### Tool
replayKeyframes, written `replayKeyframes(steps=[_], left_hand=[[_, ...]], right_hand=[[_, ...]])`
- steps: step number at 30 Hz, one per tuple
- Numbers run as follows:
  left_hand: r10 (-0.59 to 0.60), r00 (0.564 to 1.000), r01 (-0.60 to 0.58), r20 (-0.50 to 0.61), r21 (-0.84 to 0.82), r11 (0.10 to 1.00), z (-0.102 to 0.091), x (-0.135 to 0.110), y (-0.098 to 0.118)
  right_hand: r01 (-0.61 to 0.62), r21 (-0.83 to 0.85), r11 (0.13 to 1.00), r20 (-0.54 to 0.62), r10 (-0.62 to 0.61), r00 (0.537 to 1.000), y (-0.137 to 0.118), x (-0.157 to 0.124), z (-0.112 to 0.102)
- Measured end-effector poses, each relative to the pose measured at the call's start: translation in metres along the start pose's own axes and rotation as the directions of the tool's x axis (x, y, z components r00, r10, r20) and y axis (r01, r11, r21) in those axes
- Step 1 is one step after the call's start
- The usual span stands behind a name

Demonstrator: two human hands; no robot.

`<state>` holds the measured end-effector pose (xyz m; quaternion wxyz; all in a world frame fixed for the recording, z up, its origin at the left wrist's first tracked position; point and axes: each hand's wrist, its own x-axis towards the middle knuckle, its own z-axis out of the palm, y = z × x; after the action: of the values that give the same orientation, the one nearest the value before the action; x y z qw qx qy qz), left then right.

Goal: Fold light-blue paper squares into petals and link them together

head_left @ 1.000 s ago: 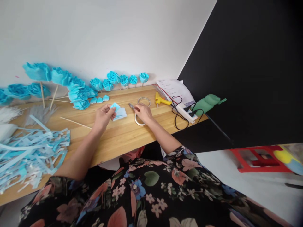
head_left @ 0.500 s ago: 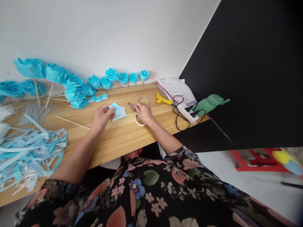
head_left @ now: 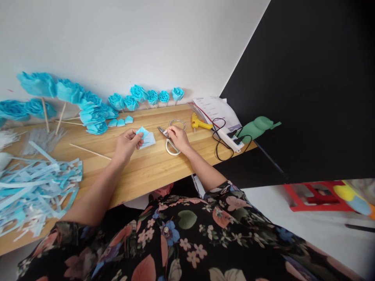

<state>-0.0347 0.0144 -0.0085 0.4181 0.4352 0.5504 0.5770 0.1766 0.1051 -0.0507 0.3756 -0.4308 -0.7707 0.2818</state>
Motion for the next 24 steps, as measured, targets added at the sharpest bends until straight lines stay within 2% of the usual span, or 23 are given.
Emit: replayKeyframes(steps=[3,5,9,12,19,24], left_hand=[[-0.013,0.999,0.013,0.036,-0.002,1.0,0.001,0.001,-0.003],[-0.029,0.997,0.03,0.065,-0.009,1.0,0.001,0.002,-0.005],[-0.065,0.991,0.071,0.116,-0.042,0.997,0.002,0.001,-0.005],[-0.081,0.984,0.093,0.16,-0.068,0.993,0.002,-0.002,0.0],[-0.12,0.957,0.149,0.264,-0.092,0.985,0.001,-0.005,0.009],[-0.129,0.953,0.167,0.275,-0.12,0.979,0.0,-0.005,0.008]], right_hand=[[0.074,0.087,0.993,-0.086,-0.067,0.994,-0.017,-0.006,-0.005],[0.208,0.027,0.978,-0.155,-0.202,0.967,-0.033,-0.01,-0.008],[0.49,-0.136,0.861,-0.185,-0.508,0.841,-0.06,-0.014,-0.011],[0.585,-0.222,0.78,-0.164,-0.621,0.766,-0.068,-0.012,-0.009],[0.63,-0.31,0.712,-0.102,-0.684,0.723,-0.069,-0.008,-0.006],[0.587,-0.319,0.744,-0.005,-0.621,0.784,-0.07,-0.007,-0.006]])
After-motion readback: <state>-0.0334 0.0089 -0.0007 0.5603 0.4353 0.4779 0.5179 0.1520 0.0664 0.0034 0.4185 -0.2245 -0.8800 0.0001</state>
